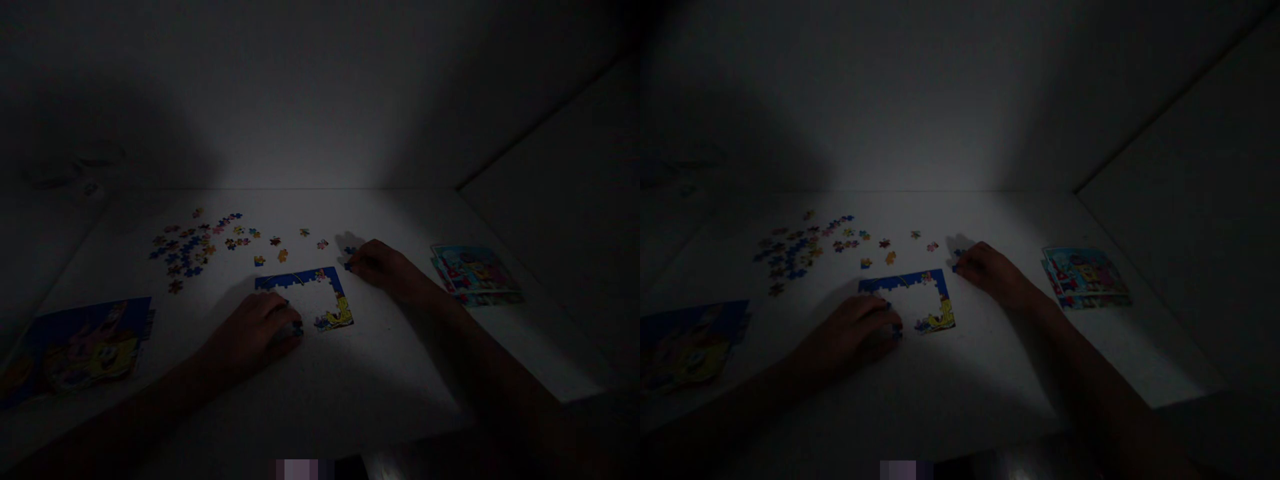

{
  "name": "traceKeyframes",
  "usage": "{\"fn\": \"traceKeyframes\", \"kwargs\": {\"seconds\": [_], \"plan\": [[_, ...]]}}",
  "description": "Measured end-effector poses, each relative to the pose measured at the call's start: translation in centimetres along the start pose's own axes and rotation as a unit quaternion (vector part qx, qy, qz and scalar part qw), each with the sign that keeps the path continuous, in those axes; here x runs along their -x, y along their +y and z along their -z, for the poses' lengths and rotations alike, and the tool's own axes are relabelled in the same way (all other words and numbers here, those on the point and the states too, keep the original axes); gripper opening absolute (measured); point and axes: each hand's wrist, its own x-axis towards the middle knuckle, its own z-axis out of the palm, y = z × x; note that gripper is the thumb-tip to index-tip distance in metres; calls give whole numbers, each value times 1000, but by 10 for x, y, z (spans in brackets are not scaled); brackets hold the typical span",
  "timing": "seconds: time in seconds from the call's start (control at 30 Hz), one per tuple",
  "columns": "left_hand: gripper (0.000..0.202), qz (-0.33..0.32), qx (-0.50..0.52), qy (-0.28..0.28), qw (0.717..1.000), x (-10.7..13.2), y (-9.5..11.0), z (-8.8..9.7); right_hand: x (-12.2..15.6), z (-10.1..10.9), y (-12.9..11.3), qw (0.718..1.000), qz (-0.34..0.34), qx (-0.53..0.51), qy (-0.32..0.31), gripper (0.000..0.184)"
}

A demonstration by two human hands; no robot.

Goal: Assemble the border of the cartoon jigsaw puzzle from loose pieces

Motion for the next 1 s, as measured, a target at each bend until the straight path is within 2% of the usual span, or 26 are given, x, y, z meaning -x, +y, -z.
{"fn": "traceKeyframes", "kwargs": {"seconds": [0.23,0.47,0.7,1.0], "plan": [[35,8,-6,1,1000,3,-1,-2,1,5,0,998,-23,-20,52,23],[32,8,1,1,1000,1,1,-1,0,3,8,995,-33,-12,95,20],[28,11,8,1,1000,1,4,1,-2,1,14,996,-26,-5,86,23],[21,-10,-9,27,1000,0,5,-6,-4,1,15,993,-73,-11,91,33]]}}
